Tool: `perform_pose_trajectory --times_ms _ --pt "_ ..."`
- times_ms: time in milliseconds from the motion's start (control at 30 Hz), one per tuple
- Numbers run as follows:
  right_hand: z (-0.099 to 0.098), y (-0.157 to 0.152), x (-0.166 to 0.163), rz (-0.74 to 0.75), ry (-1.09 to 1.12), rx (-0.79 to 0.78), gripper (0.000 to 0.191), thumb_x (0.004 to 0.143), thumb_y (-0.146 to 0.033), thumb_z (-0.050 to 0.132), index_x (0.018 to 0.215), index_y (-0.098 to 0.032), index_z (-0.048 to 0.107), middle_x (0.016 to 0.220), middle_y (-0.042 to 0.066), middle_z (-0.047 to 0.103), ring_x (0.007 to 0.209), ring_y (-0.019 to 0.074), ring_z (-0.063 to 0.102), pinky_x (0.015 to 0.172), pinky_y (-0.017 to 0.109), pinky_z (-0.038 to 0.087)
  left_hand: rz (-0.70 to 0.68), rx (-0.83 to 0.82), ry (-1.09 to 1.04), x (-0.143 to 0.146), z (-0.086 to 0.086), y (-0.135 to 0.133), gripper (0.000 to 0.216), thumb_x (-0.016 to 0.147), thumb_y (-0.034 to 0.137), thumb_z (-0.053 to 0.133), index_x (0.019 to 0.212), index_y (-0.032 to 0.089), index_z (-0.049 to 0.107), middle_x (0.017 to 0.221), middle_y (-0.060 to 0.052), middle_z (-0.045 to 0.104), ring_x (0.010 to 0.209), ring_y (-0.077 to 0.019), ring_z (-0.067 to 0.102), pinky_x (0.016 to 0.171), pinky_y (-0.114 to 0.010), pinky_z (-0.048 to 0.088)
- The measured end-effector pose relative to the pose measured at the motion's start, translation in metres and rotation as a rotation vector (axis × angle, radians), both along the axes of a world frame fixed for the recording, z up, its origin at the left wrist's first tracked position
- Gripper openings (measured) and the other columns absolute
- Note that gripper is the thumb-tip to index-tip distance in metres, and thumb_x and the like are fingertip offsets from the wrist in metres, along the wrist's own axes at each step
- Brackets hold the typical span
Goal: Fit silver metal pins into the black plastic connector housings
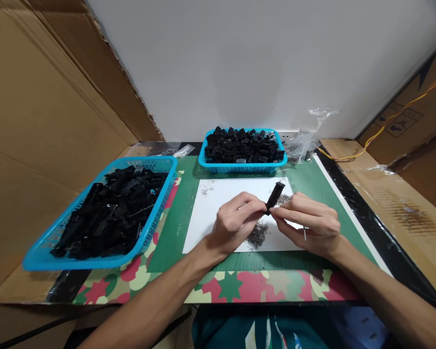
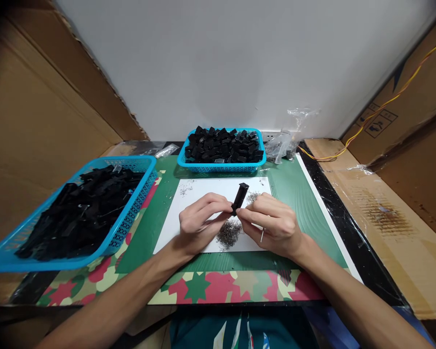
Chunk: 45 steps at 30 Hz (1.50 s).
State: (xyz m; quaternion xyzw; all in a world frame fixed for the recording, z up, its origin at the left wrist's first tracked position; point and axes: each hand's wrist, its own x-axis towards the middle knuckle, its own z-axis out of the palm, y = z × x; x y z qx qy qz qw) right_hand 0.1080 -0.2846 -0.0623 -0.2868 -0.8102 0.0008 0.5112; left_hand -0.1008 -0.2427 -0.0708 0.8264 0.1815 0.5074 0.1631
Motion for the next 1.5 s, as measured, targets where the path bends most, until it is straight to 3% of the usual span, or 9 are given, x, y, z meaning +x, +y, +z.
perform_pose_trajectory --times_ms 133,233,367,467,667,800,1033,1167,1500 --pt "0.000 0.006 0.005 -0.037 -0.067 -0.017 0.030 0.093 -0.003 0.068 0.117 -0.020 0.074 0.082 0.005 0.075 0.067 0.0172 0.065 0.064 0.033 0.050 0.064 -0.035 -0.038 0.004 0.002 0.003 0.015 0.091 0.005 0.071 0.099 0.018 0.072 0.090 -0.004 0.073 0.083 -0.0158 0.071 0.074 -0.028 0.058" --pt "0.005 0.007 0.014 -0.072 -0.075 -0.079 0.032 0.095 -0.007 0.068 0.122 -0.023 0.073 0.092 0.006 0.073 0.078 0.0186 0.068 0.069 0.034 0.054 0.102 -0.198 -0.060 0.009 0.003 0.005 0.012 0.088 0.011 0.078 0.098 0.017 0.075 0.088 -0.004 0.077 0.079 -0.0165 0.073 0.074 -0.030 0.060" --pt "0.016 0.006 0.031 -0.219 0.023 -0.211 0.030 0.101 -0.019 0.054 0.124 -0.026 0.073 0.104 0.008 0.057 0.096 0.0243 0.062 0.081 0.041 0.055 0.090 -0.427 0.044 0.015 -0.002 0.005 0.016 0.082 0.018 0.086 0.095 0.018 0.078 0.089 -0.003 0.081 0.079 -0.0186 0.077 0.076 -0.031 0.063" --pt "0.019 0.008 0.041 -0.235 0.050 -0.310 0.037 0.106 -0.023 0.041 0.130 -0.027 0.069 0.108 0.009 0.050 0.101 0.0258 0.057 0.088 0.045 0.053 0.063 -0.469 0.165 0.017 -0.008 0.005 0.018 0.082 0.023 0.087 0.098 0.019 0.080 0.093 -0.005 0.082 0.084 -0.0207 0.077 0.076 -0.033 0.063" --pt "0.010 0.020 0.055 -0.312 -0.322 -0.266 0.043 0.106 -0.019 0.047 0.143 -0.037 0.062 0.124 0.012 0.055 0.116 0.0306 0.053 0.098 0.054 0.049 0.015 -0.445 0.260 0.018 -0.011 0.006 0.014 0.084 0.026 0.086 0.095 0.020 0.081 0.094 -0.005 0.081 0.087 -0.0210 0.074 0.077 -0.033 0.058" --pt "0.007 0.023 0.062 -0.342 -0.387 -0.336 0.036 0.107 -0.024 0.049 0.138 -0.029 0.066 0.107 0.011 0.065 0.097 0.0271 0.060 0.085 0.046 0.053 0.018 -0.421 0.306 0.017 -0.010 0.007 0.015 0.081 0.028 0.089 0.091 0.021 0.082 0.086 -0.003 0.079 0.082 -0.0204 0.070 0.079 -0.036 0.053" --pt "0.006 0.017 0.035 -0.132 0.343 -0.744 0.027 0.097 -0.041 0.071 0.104 -0.016 0.074 0.075 0.005 0.075 0.058 0.0183 0.071 0.056 0.031 0.056 -0.016 -0.310 0.396 0.017 -0.011 0.007 0.013 0.085 0.025 0.085 0.096 0.021 0.080 0.082 -0.002 0.076 0.080 -0.0201 0.068 0.080 -0.037 0.048" --pt "0.002 0.017 0.016 0.009 0.454 -0.969 0.036 0.099 -0.050 0.066 0.097 -0.014 0.070 0.068 0.003 0.073 0.047 0.0153 0.067 0.048 0.027 0.054 -0.030 -0.248 0.378 0.018 -0.014 0.007 0.014 0.086 0.023 0.084 0.099 0.021 0.079 0.083 -0.001 0.077 0.079 -0.0196 0.068 0.078 -0.036 0.048" --pt "0.000 0.019 0.006 -0.062 0.323 -0.913 0.039 0.104 -0.049 0.058 0.082 -0.018 0.064 0.063 0.000 0.070 0.042 0.0098 0.055 0.049 0.026 0.045 -0.097 -0.203 0.379 0.019 -0.014 0.008 0.002 0.091 0.020 0.077 0.094 0.020 0.077 0.090 -0.001 0.081 0.084 -0.0196 0.070 0.083 -0.037 0.048"
